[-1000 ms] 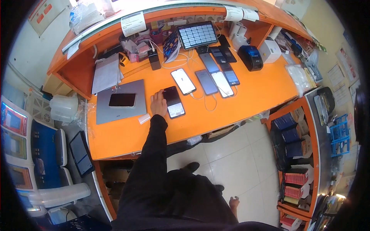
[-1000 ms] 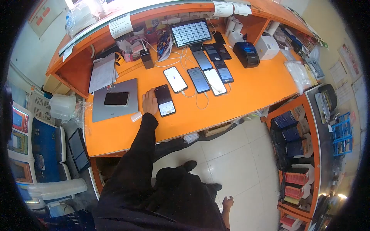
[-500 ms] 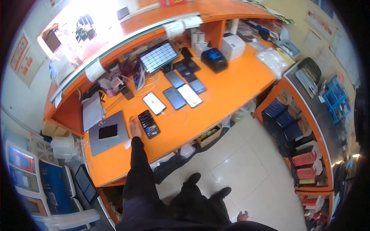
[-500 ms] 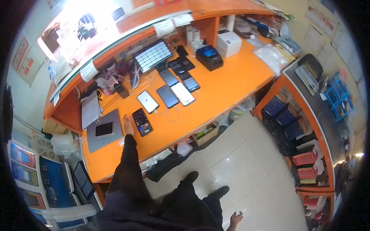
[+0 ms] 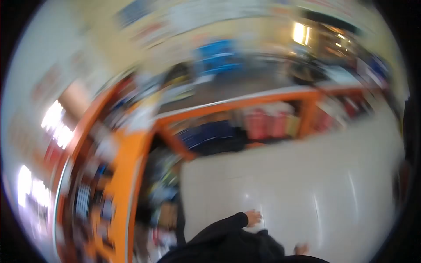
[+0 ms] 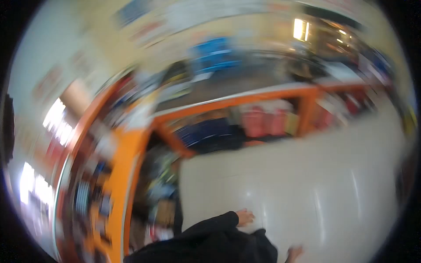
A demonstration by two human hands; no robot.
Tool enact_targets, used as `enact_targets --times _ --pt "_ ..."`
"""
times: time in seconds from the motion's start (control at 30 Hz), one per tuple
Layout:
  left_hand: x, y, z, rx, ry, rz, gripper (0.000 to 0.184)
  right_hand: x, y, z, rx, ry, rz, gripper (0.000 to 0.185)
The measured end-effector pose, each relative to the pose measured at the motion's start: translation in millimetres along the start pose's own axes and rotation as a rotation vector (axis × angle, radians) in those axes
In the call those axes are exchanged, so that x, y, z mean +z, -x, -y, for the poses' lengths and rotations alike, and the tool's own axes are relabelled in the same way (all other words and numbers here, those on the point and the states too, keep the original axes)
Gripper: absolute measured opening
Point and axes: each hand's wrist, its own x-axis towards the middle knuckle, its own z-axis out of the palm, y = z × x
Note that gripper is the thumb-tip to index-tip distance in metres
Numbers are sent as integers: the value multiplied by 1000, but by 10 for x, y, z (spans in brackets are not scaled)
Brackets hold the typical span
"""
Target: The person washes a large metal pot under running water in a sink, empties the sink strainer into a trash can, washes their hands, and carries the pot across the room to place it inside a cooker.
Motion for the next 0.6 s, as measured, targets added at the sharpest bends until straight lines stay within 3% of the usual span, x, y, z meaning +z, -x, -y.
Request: enact_targets --times 0.03,0.07,0.1,0.13,0.17,0.2,0.23,0.27,0.3,0.37,0.43,0.47,0.5,0.53,0.6 --pt "136 -528 -1 140 -43 168 28 108 -151 -148 46 -2 -83 47" --pt "256 -792 18 86 110 -124 20 -482 -192 -14 276 -405 -25 54" --pt "-254 -1032 -224 5 311 -183 19 -499 -652 -157 304 -510 -227 61" --pt "385 -1391 266 -128 394 -174 20 -757 -989 -148 437 -690 -470 69" --pt "561 -1641 543 -39 307 -307 25 -1211 -1343 -231 508 -644 -477 70" --pt "400 -1920 657 -122 50 28 32 -1654 -1607 -354 533 -691 -502 69" --pt "514 -1965 898 -47 11 -142 36 -2131 -1761 -444 556 -820 -602 64" --pt "470 -2088 1297 -52 -8 125 41 -2601 -1886 -404 540 -933 -693 59" --pt "244 -2405 1378 -37 -94 489 46 -2766 -2112 -695 528 -834 -768 59" --pt "-114 -3031 1680 -97 -192 475 50 -2825 -2761 -1227 462 -620 -922 58" --pt "-536 -4067 2230 -206 -241 487 47 -2701 -3108 -1730 518 -572 -823 64" --pt "-705 -4618 2467 -250 -252 497 45 -2488 -3228 -1940 664 -592 -690 66" --pt "-737 -5196 2528 -287 -245 505 44 -2520 -3103 -2095 789 -674 -438 70" --pt "-751 -5663 2476 -323 -227 540 42 -2174 -3173 -2312 926 -702 -384 74" --pt "-770 -6613 2307 -337 -149 660 46 -2286 -2790 -2392 1156 -835 -85 82"
